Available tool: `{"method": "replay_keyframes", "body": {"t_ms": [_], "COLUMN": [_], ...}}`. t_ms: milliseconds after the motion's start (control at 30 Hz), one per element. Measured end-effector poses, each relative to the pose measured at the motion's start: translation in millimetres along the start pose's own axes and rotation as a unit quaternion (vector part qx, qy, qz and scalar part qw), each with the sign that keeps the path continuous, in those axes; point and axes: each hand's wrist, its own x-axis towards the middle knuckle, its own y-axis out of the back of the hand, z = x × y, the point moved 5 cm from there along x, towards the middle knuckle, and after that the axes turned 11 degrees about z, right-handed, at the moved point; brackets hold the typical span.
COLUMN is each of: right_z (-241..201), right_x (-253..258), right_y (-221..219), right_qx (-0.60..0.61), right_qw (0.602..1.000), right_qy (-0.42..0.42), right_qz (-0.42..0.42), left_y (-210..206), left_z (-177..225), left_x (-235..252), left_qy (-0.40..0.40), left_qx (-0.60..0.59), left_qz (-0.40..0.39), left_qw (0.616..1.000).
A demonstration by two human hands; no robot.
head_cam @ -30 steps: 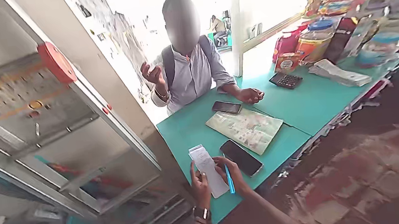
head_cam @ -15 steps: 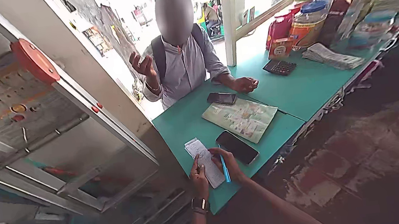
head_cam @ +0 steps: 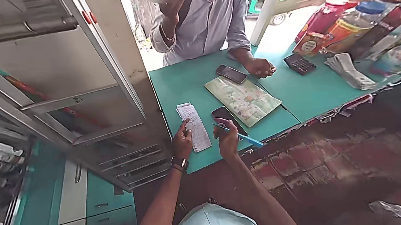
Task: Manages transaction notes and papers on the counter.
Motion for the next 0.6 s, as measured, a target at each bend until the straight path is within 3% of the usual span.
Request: {"method": "replay_keyframes", "body": {"t_ms": [167,233,400,500,600], "right_z": [-14,-23,-9,7,-19], "right_x": [58,61,-9,-40,-44], "right_y": [23,22,1,-3,11], "right_qx": [-0.028,-0.04,-0.065,-0.052,-0.033], "right_qw": [0.995,0.995,0.997,0.998,0.999], "right_qy": [0.032,0.059,0.039,0.015,0.035], "right_qz": [0.09,0.076,-0.028,-0.028,-0.01], "left_y": [-3,-3,-4,6,-9], "left_z": [-5,-2,-2,2,11], "left_x": [-1,-1,0,-6,-15], "left_qy": [0.001,-0.004,-0.009,-0.054,-0.134], "left_qx": [0.0,-0.005,-0.003,0.01,0.039], "left_qz": [0.002,0.0,0.006,0.027,-0.01], "left_qw": [1.0,1.0,1.0,0.998,0.99]}}
